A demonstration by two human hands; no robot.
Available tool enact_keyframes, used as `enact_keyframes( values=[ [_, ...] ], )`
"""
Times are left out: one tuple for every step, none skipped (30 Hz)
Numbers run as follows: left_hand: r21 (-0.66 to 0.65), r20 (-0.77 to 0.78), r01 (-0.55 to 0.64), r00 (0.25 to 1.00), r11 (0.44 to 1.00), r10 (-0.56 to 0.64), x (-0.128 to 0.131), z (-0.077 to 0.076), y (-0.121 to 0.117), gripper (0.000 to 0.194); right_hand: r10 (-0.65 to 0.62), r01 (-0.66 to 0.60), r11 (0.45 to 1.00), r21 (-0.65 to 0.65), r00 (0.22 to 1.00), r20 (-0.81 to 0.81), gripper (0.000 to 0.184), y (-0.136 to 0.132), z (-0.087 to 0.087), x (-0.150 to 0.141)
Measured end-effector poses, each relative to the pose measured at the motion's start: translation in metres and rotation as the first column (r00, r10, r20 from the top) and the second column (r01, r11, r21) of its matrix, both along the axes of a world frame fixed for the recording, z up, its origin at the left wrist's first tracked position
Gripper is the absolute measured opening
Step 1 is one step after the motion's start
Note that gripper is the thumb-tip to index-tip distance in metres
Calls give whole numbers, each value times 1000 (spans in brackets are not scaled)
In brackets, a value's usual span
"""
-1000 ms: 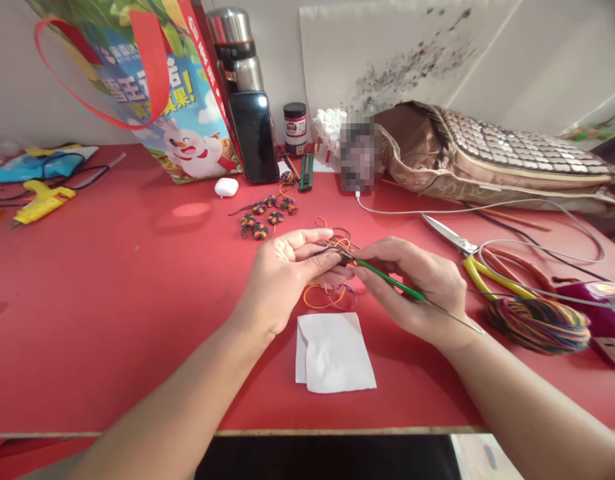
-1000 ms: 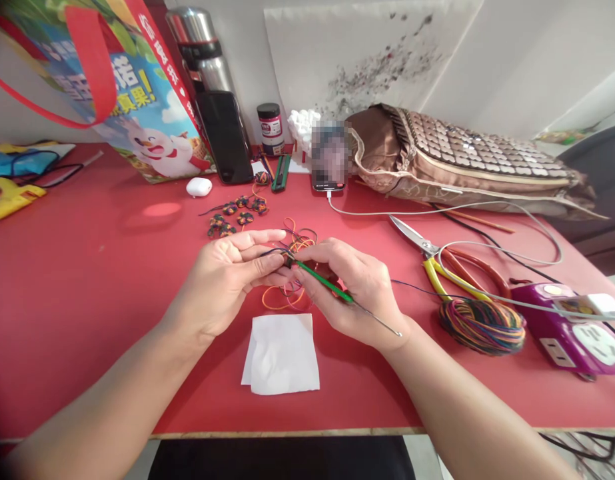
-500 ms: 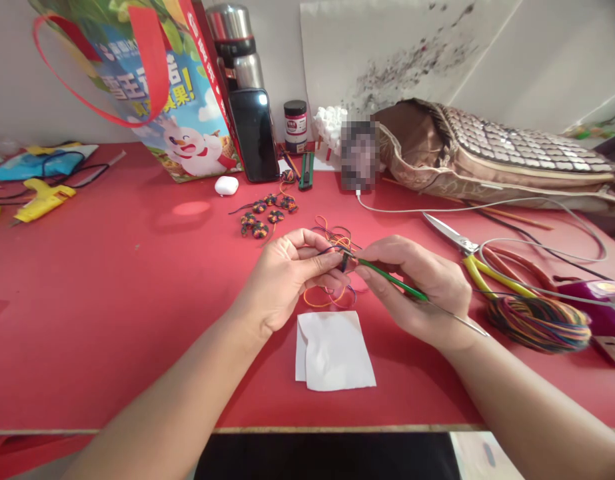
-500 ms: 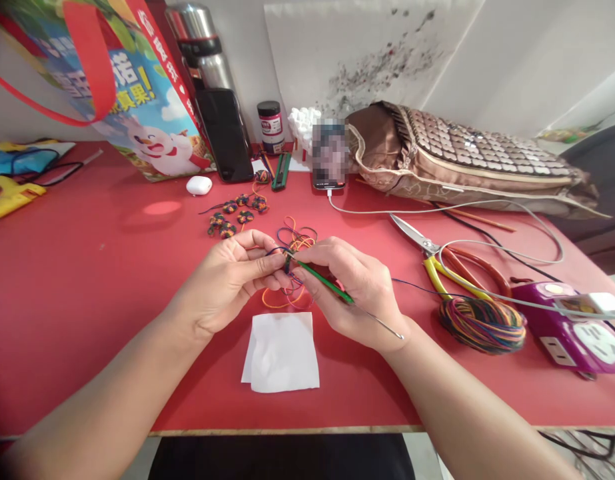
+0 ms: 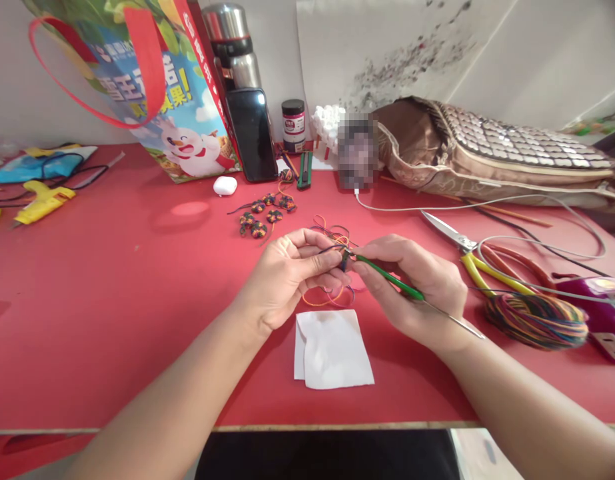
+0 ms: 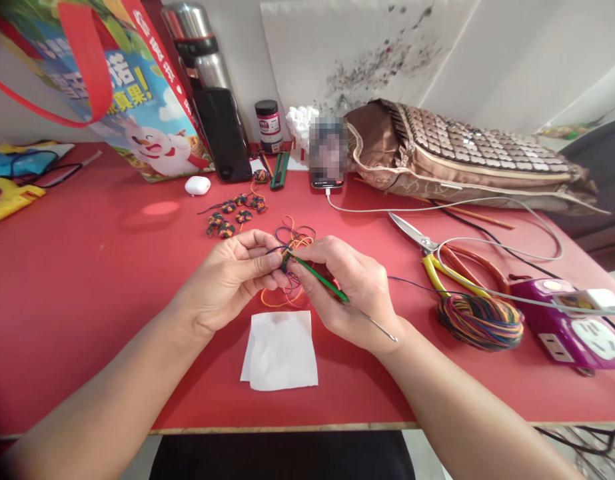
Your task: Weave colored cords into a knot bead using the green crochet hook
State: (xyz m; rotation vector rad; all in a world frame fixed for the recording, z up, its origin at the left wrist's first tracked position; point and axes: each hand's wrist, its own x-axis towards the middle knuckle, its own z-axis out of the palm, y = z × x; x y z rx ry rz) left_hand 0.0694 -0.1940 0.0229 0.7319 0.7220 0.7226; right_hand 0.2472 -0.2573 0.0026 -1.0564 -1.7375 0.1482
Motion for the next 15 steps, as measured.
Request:
enact_keyframes(
  values=[
    [0, -5, -3, 1000, 1000, 3, 0, 0, 0, 22, -3, 3, 1000, 1, 1000, -1, 13, 0, -1, 0],
    [3, -6, 0, 1000, 1000, 0, 0, 0, 0, 23, -3, 3, 1000, 2, 1000, -3, 14, 0, -1, 0],
    [8, -5, 6, 1000, 1000, -6, 0, 0, 0, 23, -1, 1, 1000, 4, 1000, -6, 15, 0, -1, -1],
    [13, -1, 16, 1000, 1000, -16, -1, 0, 0, 22, 0, 0, 1000, 5, 1000, -10, 16, 0, -2, -1],
    [16, 4, 26, 1000, 1000, -26, -1, -1, 0, 22, 3, -3, 1000, 6, 1000, -14, 17, 0, -2, -1],
    [17, 12, 37, 999, 999, -37, -1, -1, 0, 22, 6, -5, 1000, 6, 1000, -15, 17, 0, -2, -1],
    [17, 19, 50, 999, 999, -50, -1, -2, 0, 22, 6, -6, 1000, 6, 1000, -15, 18, 0, -2, -2],
    [19, 26, 62, 998, 998, -63, -2, -2, 1, 22, 6, -5, 1000, 7, 1000, -14, 18, -1, -2, -2],
    [22, 33, 73, 997, 997, -74, -2, -3, 1, 22, 6, -6, 1000, 8, 1000, -13, 17, -1, -2, -2],
    [30, 38, 80, 996, 996, -81, -2, -3, 1, 22, 8, -8, 1000, 9, 1000, -13, 17, -1, -2, -1],
    [44, 39, 82, 996, 996, -84, -2, -3, 1, 22, 13, -12, 1000, 11, 1000, -13, 17, -1, -2, -1],
    [63, 39, 81, 996, 995, -84, -2, -3, 1, 22, 19, -18, 1000, 14, 1000, -15, 18, -1, -2, -1],
    [83, 37, 80, 996, 993, -83, -2, -3, 1, 22, 25, -25, 1000, 16, 1000, -18, 18, -1, -2, -1],
    [101, 36, 78, 996, 992, -82, -2, -4, 1, 22, 31, -30, 999, 18, 999, -21, 18, -1, -2, -1],
    [114, 34, 80, 996, 990, -84, -2, -4, 1, 22, 33, -33, 999, 20, 999, -23, 19, -1, -2, -1]
  ],
)
